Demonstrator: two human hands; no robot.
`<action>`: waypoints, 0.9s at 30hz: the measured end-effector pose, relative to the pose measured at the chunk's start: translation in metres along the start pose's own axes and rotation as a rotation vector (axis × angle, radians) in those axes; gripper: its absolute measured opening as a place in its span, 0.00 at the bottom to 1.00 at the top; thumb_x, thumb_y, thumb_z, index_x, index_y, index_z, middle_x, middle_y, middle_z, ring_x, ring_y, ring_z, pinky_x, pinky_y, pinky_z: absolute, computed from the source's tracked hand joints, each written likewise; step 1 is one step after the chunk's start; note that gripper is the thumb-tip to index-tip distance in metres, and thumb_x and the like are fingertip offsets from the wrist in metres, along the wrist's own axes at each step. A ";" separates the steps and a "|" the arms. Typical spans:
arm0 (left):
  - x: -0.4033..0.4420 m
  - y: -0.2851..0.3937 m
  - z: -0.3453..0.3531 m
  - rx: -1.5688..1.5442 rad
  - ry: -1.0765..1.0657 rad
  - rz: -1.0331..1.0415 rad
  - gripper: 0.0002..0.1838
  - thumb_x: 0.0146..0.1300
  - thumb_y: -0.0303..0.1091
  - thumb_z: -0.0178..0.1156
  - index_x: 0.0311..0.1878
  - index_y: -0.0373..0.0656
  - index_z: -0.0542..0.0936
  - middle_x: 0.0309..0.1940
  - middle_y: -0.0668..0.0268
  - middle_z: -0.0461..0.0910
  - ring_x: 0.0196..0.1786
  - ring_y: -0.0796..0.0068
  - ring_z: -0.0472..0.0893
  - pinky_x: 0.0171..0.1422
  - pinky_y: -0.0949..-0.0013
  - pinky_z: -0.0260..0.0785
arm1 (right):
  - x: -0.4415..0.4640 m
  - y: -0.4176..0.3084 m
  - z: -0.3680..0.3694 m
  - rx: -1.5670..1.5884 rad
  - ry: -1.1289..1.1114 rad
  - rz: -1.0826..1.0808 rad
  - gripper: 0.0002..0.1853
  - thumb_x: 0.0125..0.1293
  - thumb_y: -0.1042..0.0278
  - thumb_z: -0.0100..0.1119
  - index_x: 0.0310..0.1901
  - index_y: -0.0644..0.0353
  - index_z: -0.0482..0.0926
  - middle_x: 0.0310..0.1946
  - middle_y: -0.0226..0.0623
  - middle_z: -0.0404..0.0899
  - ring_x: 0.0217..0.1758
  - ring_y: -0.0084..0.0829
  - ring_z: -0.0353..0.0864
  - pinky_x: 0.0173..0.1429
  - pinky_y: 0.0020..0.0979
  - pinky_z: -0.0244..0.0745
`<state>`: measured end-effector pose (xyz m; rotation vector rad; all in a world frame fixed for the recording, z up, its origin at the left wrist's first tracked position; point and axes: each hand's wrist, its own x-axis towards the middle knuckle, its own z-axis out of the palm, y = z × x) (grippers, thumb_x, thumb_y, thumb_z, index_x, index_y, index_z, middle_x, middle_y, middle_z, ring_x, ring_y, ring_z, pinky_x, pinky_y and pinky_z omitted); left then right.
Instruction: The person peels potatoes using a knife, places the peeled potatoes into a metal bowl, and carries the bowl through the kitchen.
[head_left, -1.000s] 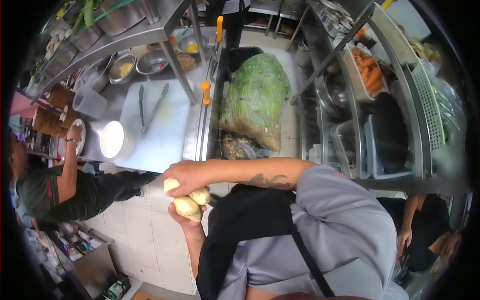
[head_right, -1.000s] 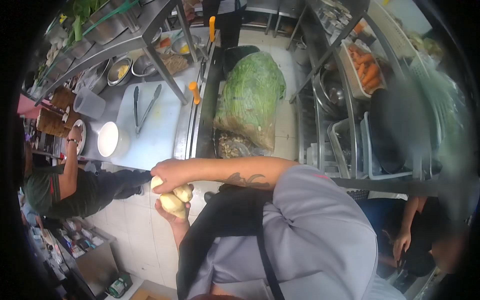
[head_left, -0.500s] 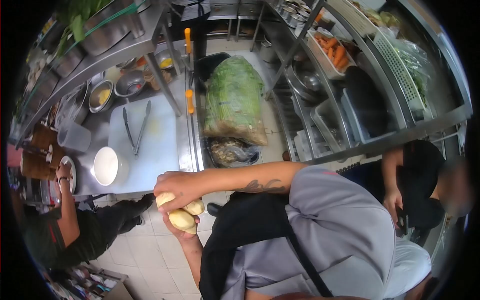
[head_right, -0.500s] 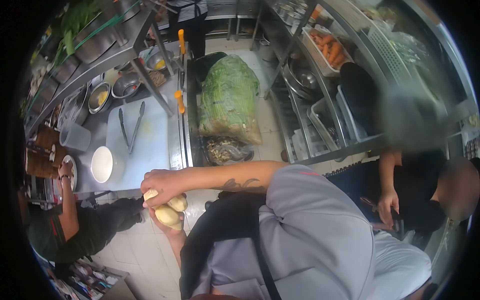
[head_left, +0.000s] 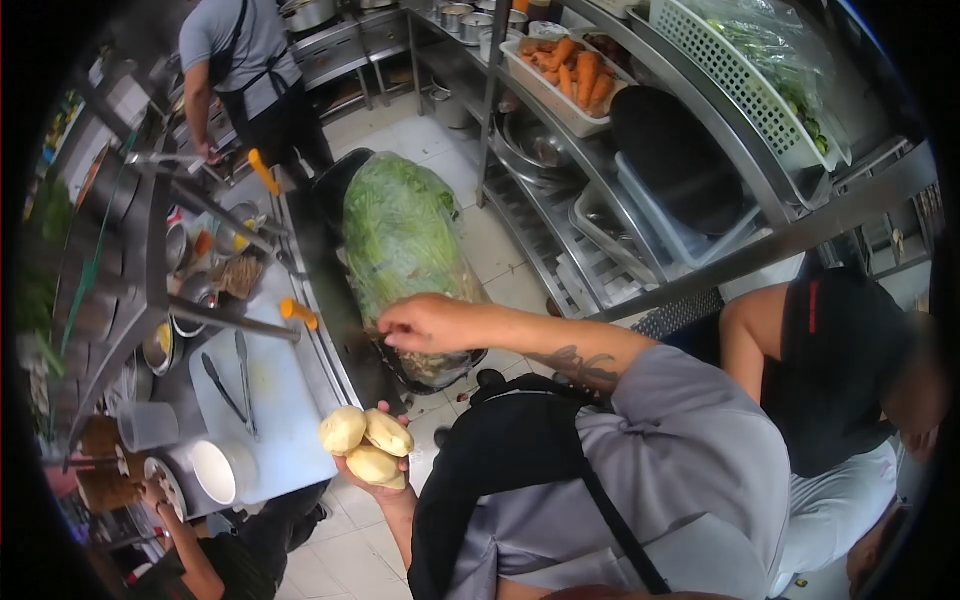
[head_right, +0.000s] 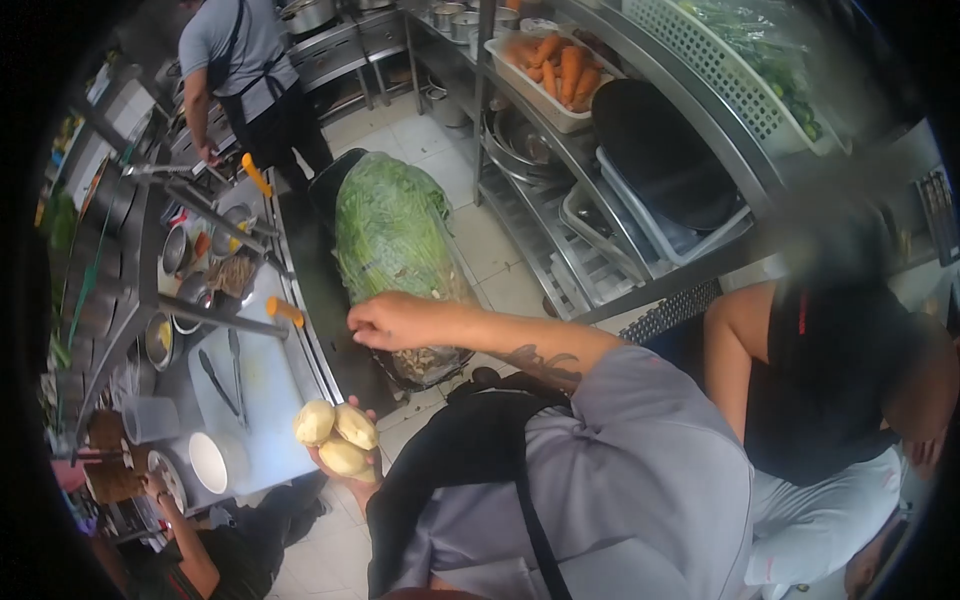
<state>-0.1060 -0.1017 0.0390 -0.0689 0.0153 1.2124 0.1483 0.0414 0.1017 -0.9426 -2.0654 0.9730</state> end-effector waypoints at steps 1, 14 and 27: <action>0.009 -0.003 0.004 0.022 0.049 -0.012 0.41 0.65 0.59 0.58 0.73 0.44 0.62 0.70 0.35 0.58 0.65 0.19 0.66 0.31 0.37 0.84 | -0.001 0.008 -0.013 -0.053 0.008 0.071 0.10 0.64 0.63 0.62 0.38 0.62 0.81 0.30 0.44 0.83 0.35 0.47 0.83 0.41 0.44 0.76; 0.142 -0.016 0.014 0.068 0.067 -0.284 0.48 0.56 0.60 0.68 0.73 0.43 0.61 0.67 0.38 0.62 0.66 0.22 0.64 0.32 0.36 0.85 | -0.071 0.262 -0.178 -0.625 0.432 0.771 0.09 0.62 0.68 0.57 0.38 0.59 0.85 0.39 0.51 0.85 0.44 0.54 0.84 0.50 0.48 0.79; 0.258 -0.087 0.008 0.462 0.268 -0.197 0.53 0.50 0.76 0.60 0.71 0.47 0.64 0.60 0.37 0.70 0.51 0.22 0.77 0.24 0.43 0.84 | -0.078 0.534 -0.292 -0.655 0.561 1.171 0.15 0.65 0.62 0.56 0.42 0.64 0.85 0.43 0.53 0.85 0.50 0.55 0.84 0.57 0.47 0.79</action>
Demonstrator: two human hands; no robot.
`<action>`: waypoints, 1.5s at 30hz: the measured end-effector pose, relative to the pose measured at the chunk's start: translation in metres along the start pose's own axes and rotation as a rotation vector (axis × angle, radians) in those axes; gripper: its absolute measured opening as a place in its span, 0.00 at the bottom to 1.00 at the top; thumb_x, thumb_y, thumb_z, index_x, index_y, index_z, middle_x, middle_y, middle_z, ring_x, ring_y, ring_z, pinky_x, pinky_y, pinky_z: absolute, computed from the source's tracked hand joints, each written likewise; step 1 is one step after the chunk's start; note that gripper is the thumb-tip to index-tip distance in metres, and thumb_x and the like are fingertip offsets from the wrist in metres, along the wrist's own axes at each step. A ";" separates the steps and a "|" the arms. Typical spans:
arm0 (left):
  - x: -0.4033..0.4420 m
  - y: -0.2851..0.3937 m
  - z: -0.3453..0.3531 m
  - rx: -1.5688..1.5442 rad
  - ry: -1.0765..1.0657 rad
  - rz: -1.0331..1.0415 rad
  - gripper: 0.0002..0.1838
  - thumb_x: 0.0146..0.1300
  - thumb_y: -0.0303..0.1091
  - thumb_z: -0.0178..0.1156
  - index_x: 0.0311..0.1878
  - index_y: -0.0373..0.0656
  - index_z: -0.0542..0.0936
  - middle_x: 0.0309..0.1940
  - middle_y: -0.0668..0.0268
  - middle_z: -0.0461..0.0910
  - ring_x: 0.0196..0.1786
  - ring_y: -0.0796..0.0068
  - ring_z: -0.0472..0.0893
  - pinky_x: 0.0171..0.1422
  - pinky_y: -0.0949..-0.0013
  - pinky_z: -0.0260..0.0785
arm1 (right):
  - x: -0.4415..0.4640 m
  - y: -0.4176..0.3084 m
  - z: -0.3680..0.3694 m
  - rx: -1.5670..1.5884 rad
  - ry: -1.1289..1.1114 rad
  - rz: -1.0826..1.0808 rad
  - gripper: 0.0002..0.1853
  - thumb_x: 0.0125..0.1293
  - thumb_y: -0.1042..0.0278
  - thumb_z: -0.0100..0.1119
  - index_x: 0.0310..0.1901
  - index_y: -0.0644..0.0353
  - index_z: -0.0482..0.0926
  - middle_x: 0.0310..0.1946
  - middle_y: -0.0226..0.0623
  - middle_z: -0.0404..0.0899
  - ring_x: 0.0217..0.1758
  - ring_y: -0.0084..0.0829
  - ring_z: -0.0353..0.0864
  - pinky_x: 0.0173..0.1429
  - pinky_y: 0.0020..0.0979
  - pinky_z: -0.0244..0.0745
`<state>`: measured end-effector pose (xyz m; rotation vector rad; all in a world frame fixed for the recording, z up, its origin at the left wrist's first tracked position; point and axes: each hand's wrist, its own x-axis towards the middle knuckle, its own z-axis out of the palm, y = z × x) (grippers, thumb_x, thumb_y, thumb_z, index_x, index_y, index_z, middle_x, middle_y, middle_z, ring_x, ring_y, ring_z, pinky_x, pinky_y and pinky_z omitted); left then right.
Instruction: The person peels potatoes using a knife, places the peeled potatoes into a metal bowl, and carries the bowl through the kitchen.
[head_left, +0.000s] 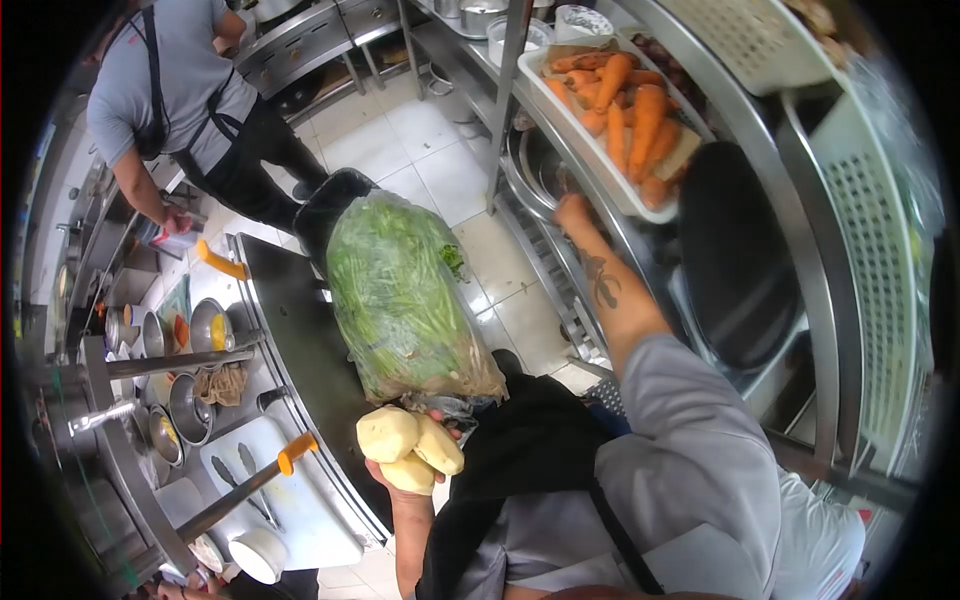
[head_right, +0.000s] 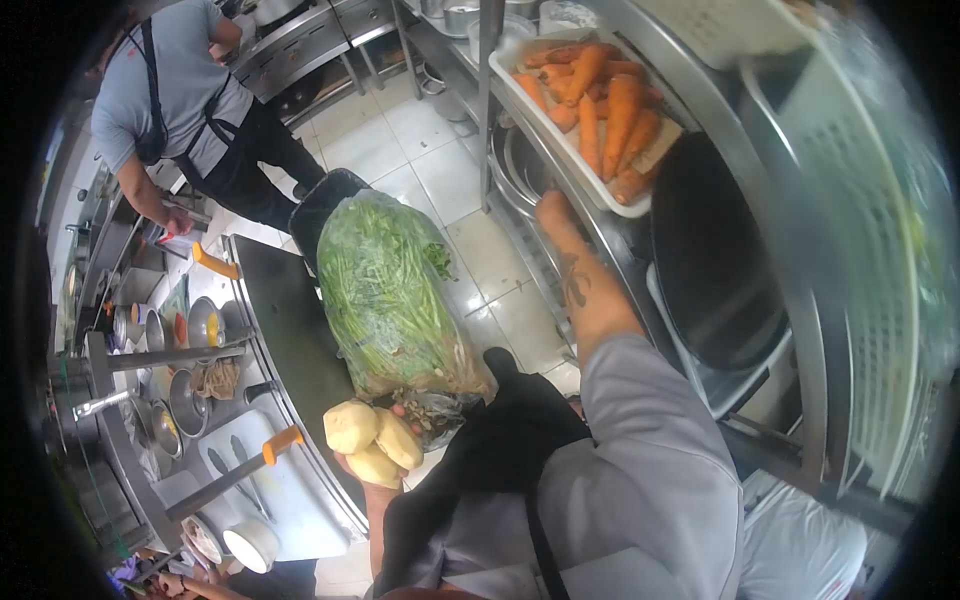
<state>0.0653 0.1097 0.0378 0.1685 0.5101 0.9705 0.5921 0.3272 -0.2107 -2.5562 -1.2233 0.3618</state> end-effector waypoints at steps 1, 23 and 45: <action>0.006 -0.003 -0.001 -0.029 -0.021 -0.007 0.52 0.51 0.75 0.60 0.72 0.49 0.64 0.60 0.36 0.69 0.52 0.21 0.76 0.25 0.42 0.84 | 0.017 0.002 0.012 -0.040 0.116 -0.016 0.15 0.65 0.61 0.56 0.42 0.64 0.85 0.44 0.53 0.85 0.50 0.55 0.84 0.58 0.47 0.79; 0.040 -0.031 -0.016 -0.404 -0.175 -0.045 0.43 0.56 0.61 0.70 0.73 0.63 0.65 0.67 0.35 0.59 0.64 0.15 0.63 0.39 0.35 0.84 | 0.126 -0.021 0.022 0.088 0.045 0.492 0.26 0.72 0.53 0.56 0.64 0.63 0.75 0.67 0.50 0.73 0.70 0.45 0.73 0.73 0.47 0.67; -0.083 -0.015 -0.064 -0.446 -0.218 0.322 0.47 0.58 0.64 0.66 0.77 0.62 0.58 0.72 0.39 0.55 0.68 0.18 0.60 0.35 0.37 0.85 | -0.224 -0.182 -0.060 0.681 -0.789 -0.637 0.08 0.72 0.66 0.59 0.36 0.59 0.80 0.35 0.29 0.83 0.38 0.32 0.83 0.43 0.37 0.76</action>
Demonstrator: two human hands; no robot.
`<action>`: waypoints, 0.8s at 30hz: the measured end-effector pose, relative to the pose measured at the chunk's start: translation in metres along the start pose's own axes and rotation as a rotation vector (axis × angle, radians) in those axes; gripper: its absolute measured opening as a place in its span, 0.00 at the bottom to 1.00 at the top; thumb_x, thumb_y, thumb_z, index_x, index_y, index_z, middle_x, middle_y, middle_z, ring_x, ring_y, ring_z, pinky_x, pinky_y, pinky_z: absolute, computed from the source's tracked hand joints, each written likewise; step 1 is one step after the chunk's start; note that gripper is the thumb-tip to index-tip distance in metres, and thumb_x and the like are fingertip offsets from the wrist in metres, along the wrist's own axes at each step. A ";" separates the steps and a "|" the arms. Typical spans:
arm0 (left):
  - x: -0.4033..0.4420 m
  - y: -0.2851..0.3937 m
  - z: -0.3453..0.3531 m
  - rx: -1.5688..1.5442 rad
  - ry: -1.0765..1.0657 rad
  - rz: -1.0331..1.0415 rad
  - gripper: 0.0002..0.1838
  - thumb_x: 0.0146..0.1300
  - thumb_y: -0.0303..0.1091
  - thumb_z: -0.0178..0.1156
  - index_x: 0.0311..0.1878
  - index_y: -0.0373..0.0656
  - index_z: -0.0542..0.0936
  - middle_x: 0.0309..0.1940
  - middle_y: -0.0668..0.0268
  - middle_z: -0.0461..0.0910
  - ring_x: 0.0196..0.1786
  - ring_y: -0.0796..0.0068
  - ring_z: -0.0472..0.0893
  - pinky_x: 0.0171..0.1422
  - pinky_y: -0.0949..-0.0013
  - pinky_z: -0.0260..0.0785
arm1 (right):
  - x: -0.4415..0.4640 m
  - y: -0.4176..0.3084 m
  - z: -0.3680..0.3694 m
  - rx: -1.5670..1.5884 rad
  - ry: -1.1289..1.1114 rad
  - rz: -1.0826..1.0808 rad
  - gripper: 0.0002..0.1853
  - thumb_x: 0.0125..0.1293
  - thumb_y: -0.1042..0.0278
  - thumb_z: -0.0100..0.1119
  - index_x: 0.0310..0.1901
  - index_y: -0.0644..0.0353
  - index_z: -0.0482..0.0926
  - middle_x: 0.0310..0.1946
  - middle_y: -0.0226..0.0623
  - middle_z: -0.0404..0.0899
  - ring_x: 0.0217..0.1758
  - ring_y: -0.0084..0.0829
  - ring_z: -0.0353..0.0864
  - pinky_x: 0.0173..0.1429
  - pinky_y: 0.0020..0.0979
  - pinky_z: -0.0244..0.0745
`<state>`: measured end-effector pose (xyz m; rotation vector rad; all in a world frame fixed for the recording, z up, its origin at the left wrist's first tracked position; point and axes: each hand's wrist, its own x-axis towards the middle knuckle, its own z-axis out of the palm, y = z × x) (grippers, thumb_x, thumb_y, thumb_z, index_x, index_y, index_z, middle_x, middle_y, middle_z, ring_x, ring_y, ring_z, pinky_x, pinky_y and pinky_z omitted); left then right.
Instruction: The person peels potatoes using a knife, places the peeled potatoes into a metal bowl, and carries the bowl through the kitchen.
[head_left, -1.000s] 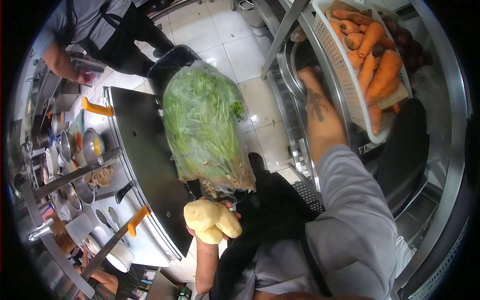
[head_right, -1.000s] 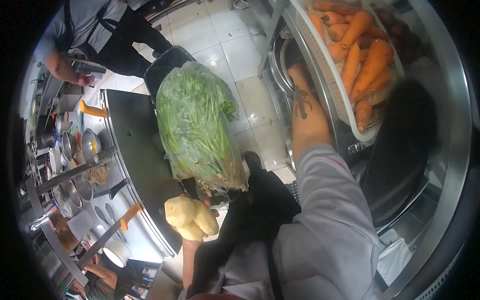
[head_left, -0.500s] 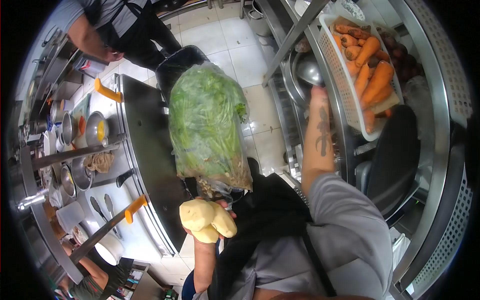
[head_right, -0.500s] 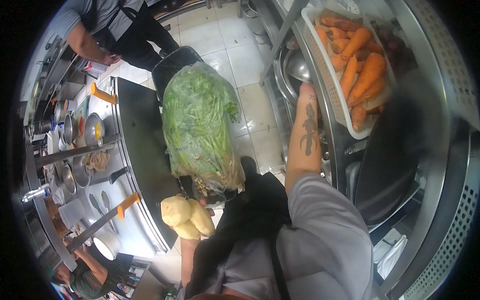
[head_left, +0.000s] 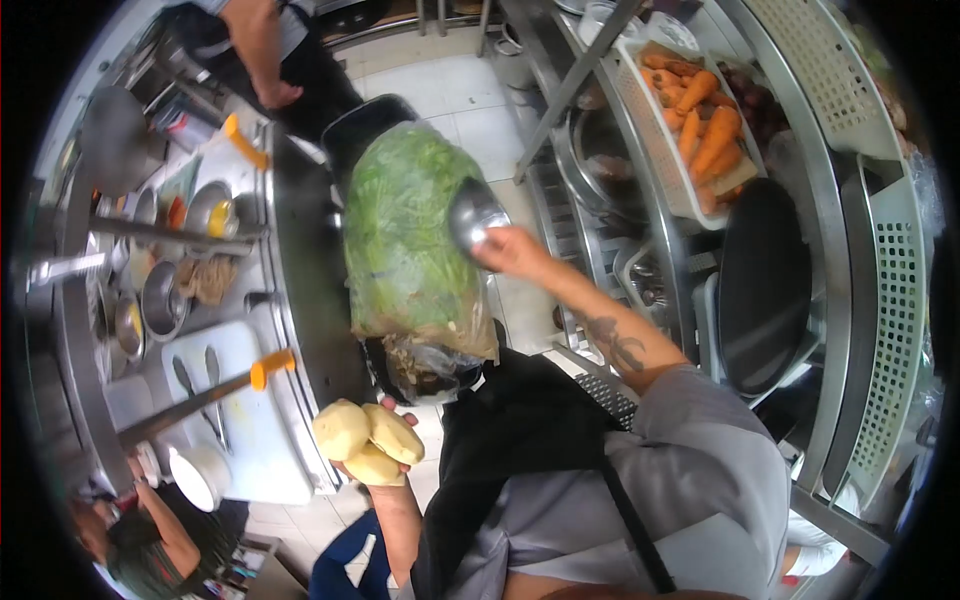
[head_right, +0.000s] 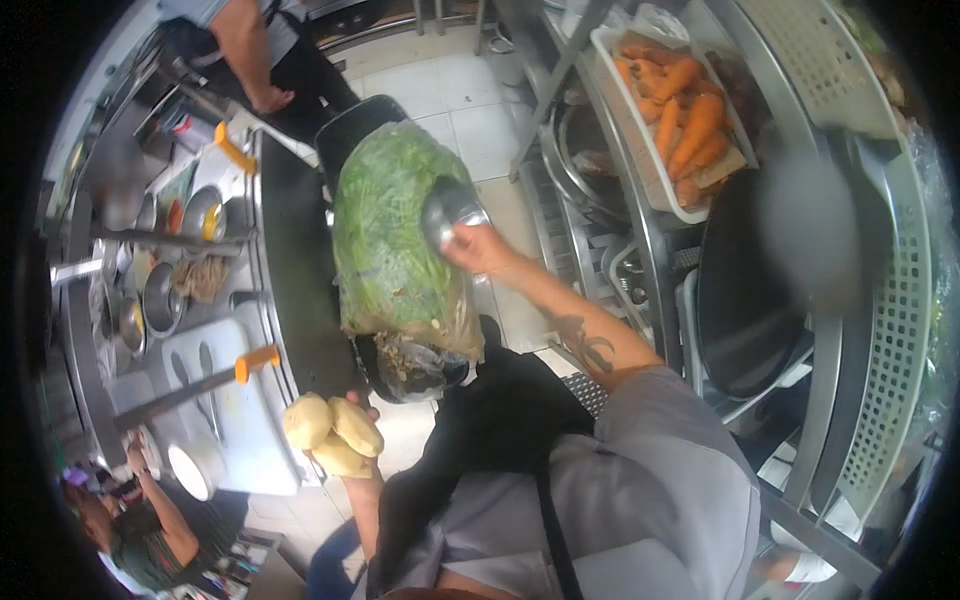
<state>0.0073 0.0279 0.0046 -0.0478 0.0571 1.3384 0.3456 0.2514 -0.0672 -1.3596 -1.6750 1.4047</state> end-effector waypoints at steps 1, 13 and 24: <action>-0.014 0.009 -0.004 -0.018 0.004 0.017 0.49 0.57 0.65 0.66 0.78 0.60 0.57 0.73 0.39 0.55 0.69 0.18 0.59 0.35 0.36 0.84 | -0.013 -0.024 0.019 -0.226 -0.087 -0.182 0.08 0.70 0.67 0.59 0.34 0.59 0.79 0.33 0.33 0.81 0.37 0.37 0.81 0.42 0.39 0.75; -0.105 0.089 0.095 0.212 0.128 0.541 0.42 0.65 0.60 0.59 0.75 0.46 0.60 0.71 0.38 0.58 0.69 0.24 0.63 0.35 0.46 0.88 | -0.092 -0.173 0.224 -0.494 -0.716 -1.077 0.11 0.52 0.72 0.62 0.39 0.61 0.80 0.36 0.35 0.76 0.41 0.38 0.75 0.45 0.39 0.73; -0.158 0.173 0.049 0.539 0.468 0.631 0.32 0.73 0.57 0.52 0.69 0.41 0.69 0.60 0.53 0.77 0.57 0.56 0.81 0.42 0.55 0.84 | -0.098 -0.208 0.351 -0.706 -0.717 -1.340 0.02 0.57 0.70 0.56 0.29 0.55 0.77 0.32 0.32 0.74 0.44 0.34 0.75 0.50 0.36 0.68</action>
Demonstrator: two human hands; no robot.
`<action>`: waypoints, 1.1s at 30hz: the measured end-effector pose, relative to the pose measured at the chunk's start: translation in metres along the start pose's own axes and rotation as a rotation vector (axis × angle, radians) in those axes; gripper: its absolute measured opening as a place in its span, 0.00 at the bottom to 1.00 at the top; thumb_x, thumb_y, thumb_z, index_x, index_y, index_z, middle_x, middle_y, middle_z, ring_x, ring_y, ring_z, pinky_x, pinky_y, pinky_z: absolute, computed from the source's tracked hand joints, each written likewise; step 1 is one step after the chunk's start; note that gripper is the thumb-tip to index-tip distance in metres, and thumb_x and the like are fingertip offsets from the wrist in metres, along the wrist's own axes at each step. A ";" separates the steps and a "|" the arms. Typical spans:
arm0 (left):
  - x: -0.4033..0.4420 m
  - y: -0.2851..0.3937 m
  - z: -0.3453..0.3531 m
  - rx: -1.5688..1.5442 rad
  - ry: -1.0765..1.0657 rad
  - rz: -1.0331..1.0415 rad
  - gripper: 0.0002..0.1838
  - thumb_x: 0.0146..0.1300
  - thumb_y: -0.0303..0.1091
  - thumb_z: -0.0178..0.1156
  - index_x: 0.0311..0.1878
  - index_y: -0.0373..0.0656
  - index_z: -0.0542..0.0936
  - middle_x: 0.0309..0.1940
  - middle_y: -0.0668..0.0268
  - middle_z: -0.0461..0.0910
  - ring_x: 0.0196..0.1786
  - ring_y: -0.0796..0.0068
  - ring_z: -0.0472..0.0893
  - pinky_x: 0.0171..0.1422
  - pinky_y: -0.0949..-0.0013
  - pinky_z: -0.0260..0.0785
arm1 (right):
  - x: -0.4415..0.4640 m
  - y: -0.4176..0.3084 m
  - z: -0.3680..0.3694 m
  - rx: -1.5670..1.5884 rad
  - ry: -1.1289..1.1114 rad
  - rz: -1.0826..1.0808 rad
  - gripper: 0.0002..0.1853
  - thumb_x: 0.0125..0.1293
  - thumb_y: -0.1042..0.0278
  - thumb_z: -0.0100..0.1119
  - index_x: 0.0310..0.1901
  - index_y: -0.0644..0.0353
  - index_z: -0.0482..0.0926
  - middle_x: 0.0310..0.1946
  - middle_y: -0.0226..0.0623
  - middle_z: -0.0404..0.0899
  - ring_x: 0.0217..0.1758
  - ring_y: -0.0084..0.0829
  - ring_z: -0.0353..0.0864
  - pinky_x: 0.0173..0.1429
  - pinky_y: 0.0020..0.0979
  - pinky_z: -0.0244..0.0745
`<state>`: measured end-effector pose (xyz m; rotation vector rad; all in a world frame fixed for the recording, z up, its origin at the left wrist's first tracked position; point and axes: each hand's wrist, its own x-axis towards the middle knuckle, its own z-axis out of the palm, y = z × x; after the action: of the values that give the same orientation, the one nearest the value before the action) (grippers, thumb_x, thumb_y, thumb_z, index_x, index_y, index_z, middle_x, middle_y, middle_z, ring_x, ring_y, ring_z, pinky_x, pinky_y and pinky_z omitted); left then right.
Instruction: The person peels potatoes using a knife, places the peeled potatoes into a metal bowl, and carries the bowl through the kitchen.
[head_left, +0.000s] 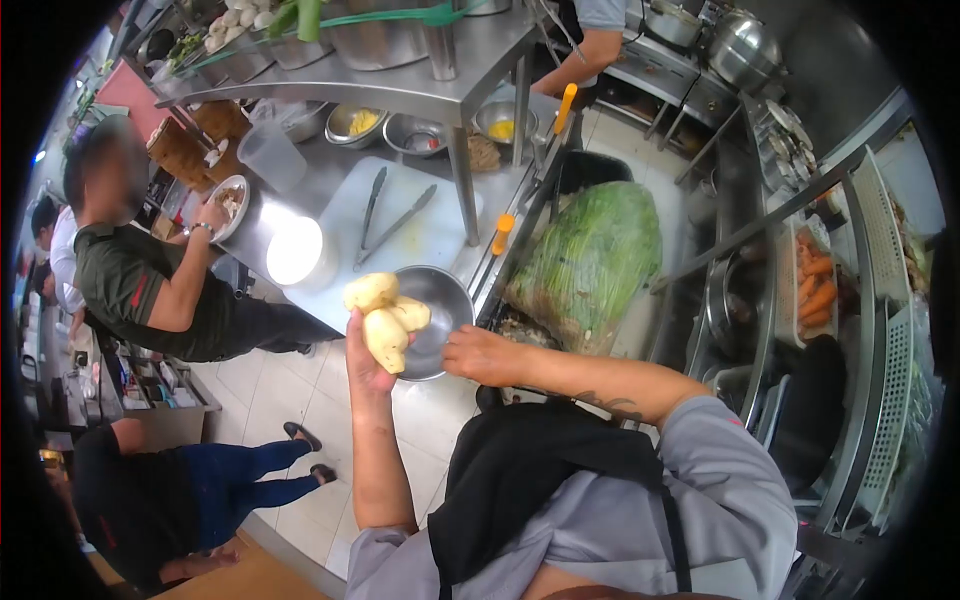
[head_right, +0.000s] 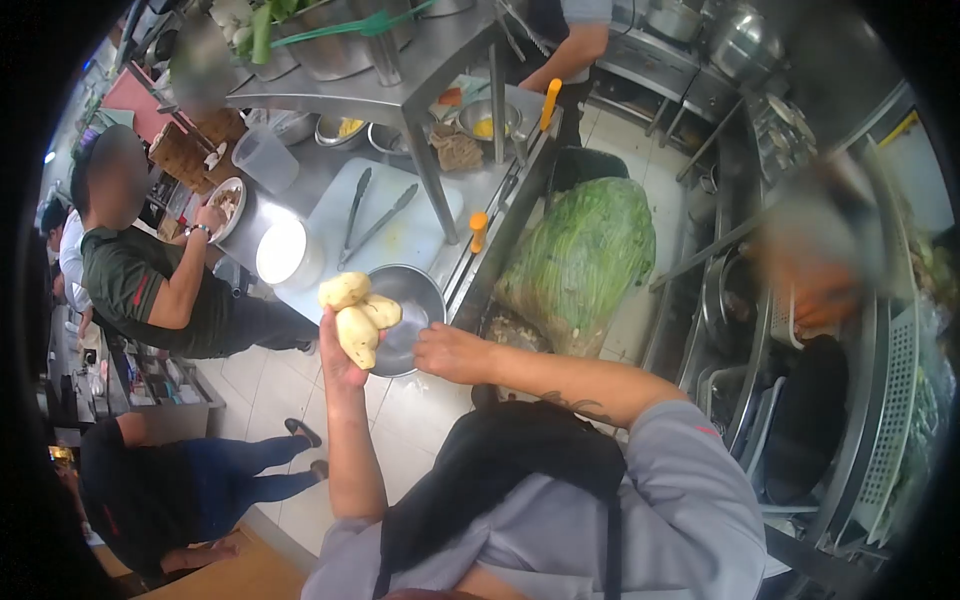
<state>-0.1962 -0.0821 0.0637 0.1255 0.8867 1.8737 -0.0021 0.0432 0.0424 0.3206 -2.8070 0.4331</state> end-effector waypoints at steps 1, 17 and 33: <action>0.005 -0.002 -0.008 0.019 -0.003 -0.016 0.29 0.74 0.55 0.52 0.68 0.43 0.70 0.58 0.55 0.78 0.57 0.58 0.81 0.49 0.55 0.82 | 0.004 0.001 0.001 -0.023 0.002 0.001 0.02 0.57 0.70 0.56 0.29 0.55 0.77 0.32 0.31 0.73 0.44 0.34 0.74 0.50 0.36 0.68; -0.030 -0.030 -0.050 1.118 0.531 0.121 0.29 0.65 0.37 0.60 0.65 0.31 0.69 0.52 0.46 0.80 0.43 0.56 0.85 0.37 0.61 0.79 | 0.006 0.013 0.007 -0.032 0.123 -0.105 0.02 0.54 0.70 0.59 0.28 0.54 0.80 0.31 0.33 0.74 0.43 0.36 0.76 0.53 0.39 0.68; -0.187 -0.045 -0.131 0.182 0.504 -0.040 0.22 0.62 0.25 0.51 0.60 0.34 0.68 0.47 0.53 0.80 0.42 0.61 0.83 0.34 0.59 0.78 | -0.055 -0.046 -0.001 0.346 0.126 0.429 0.14 0.63 0.71 0.63 0.51 0.63 0.80 0.44 0.46 0.80 0.48 0.50 0.79 0.54 0.43 0.74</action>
<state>-0.1326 -0.2951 -0.0044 -0.2644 1.3916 1.8128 0.0620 0.0104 0.0386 -0.2427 -2.6579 0.9991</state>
